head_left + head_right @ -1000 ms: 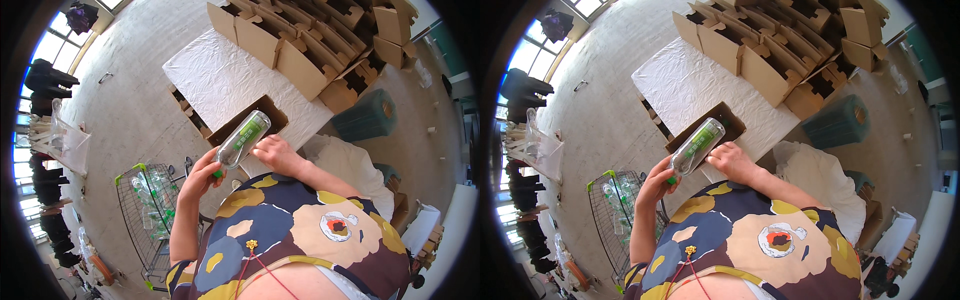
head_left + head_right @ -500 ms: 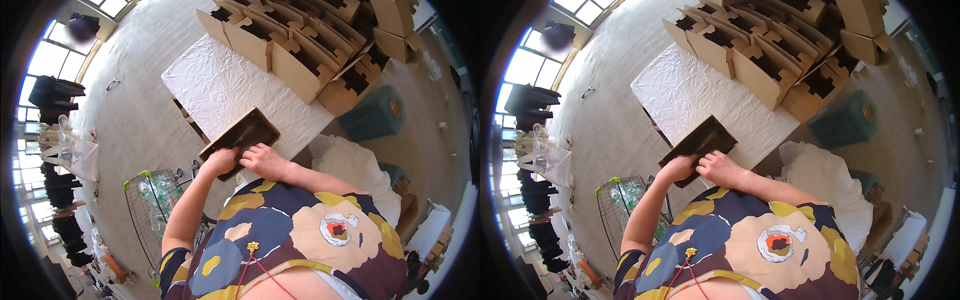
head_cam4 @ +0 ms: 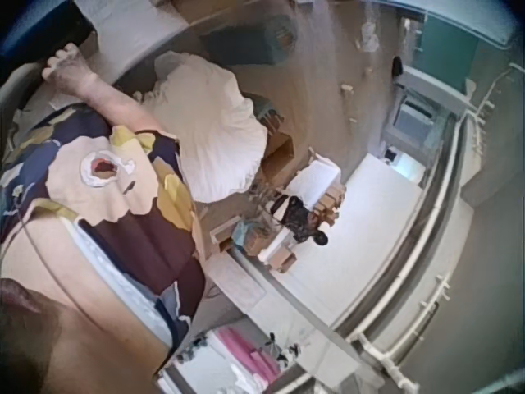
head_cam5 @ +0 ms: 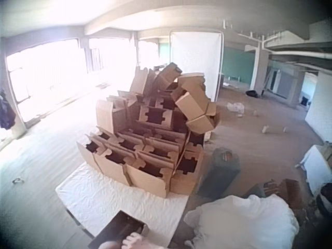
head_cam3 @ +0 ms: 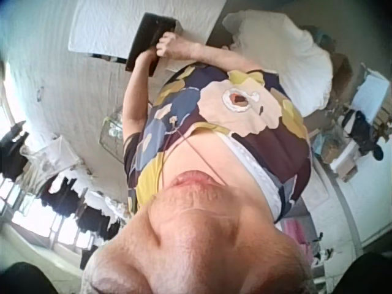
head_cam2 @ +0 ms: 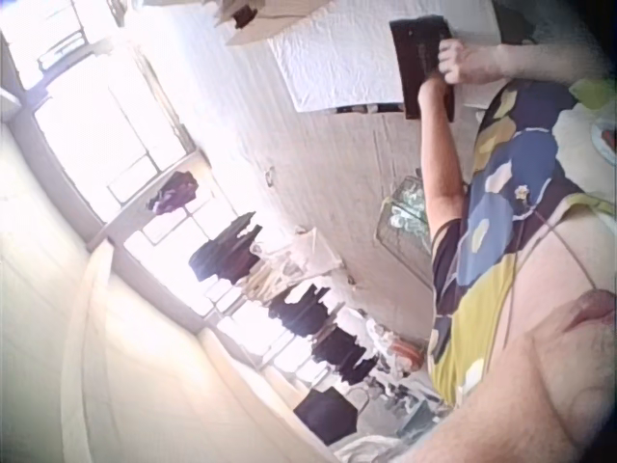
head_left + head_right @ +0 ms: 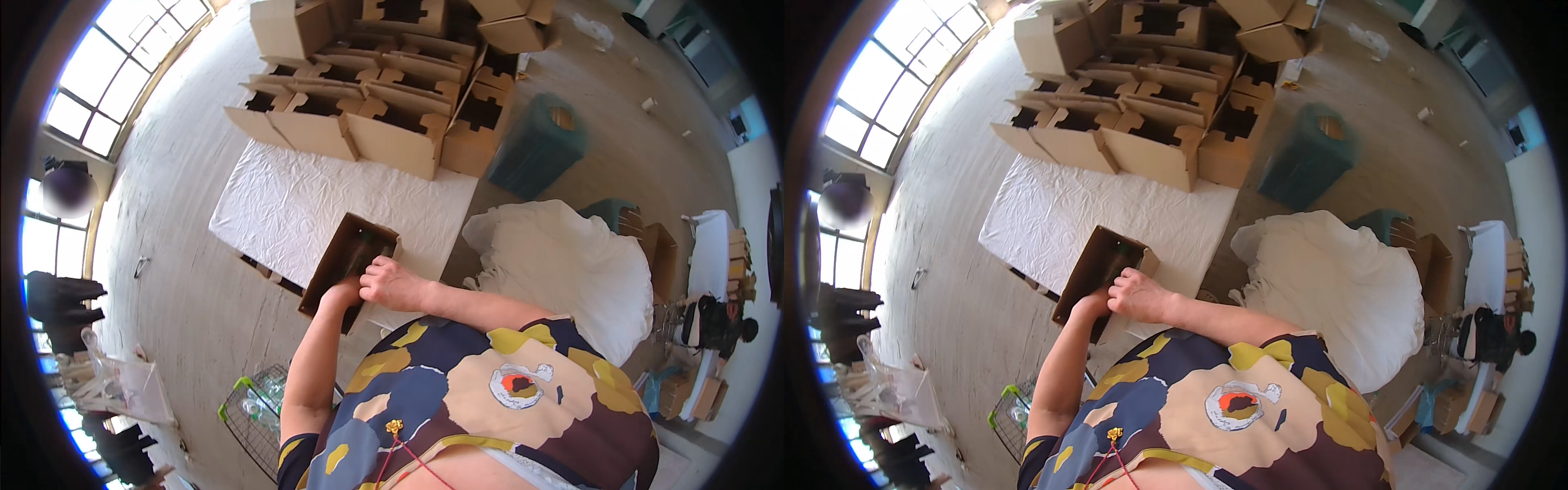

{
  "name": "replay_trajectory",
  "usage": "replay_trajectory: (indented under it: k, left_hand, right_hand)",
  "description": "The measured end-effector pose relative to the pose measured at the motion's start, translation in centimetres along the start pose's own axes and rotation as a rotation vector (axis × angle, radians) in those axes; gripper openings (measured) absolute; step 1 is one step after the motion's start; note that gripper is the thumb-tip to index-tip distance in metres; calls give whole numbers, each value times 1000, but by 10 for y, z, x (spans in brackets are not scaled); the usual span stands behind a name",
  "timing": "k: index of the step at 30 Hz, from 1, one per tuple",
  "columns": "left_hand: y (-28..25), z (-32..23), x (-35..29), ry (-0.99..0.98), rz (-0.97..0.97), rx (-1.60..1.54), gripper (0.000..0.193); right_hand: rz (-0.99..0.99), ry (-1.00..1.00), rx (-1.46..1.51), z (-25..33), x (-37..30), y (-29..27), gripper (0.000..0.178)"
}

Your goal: The person picks up plastic bottles from a shopping cart and places them into cardboard box inserts on a table, then moves the boxes to a stack.

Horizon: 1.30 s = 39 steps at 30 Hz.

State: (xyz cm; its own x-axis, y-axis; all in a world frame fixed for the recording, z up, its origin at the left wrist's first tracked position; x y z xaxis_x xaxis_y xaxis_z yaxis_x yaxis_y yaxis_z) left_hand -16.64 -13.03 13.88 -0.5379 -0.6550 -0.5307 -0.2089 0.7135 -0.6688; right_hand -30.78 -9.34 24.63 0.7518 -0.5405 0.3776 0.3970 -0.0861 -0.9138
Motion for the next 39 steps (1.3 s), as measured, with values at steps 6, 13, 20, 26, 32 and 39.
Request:
replay_trajectory:
  k: [6, 13, 20, 26, 32, 39]
  left_hand:
    - [-50, -47, -55, -6, -357, -175, 39]
    - [-60, -86, -164, 22, -1013, -301, 26]
    - [5, -68, -194, -175, -1225, -471, 34]
    - [10, -81, -181, -220, -1177, -369, 55]
    - [5, -87, -179, -255, -1143, -190, 53]
    - [-27, -75, -174, -260, -1172, -60, 40]
  right_hand:
    - [-133, 58, 129, -12, 1, -26, 19]
    - [-401, 463, 257, -79, -24, -69, 29]
    - [-222, 388, 369, -102, -16, -45, 48]
    - [-141, 440, 676, -99, -4, -20, 45]
    - [-80, 649, 790, -98, 6, -10, 44]
    - [-157, 644, 805, -105, -1, 31, 50]
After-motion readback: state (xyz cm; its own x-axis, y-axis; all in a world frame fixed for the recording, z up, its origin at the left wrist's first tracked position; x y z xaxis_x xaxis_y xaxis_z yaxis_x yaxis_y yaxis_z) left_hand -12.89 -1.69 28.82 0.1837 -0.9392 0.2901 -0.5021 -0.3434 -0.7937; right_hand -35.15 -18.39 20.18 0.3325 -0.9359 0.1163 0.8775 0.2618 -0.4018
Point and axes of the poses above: each hand's wrist, its own x-axis towards the middle knuckle, its own y-axis out of the palm, z = x × y, the point moved 4 cm from there along x, towards the middle knuckle, and after that the axes turned 7 degrees about -x, right-handed, at the moved point
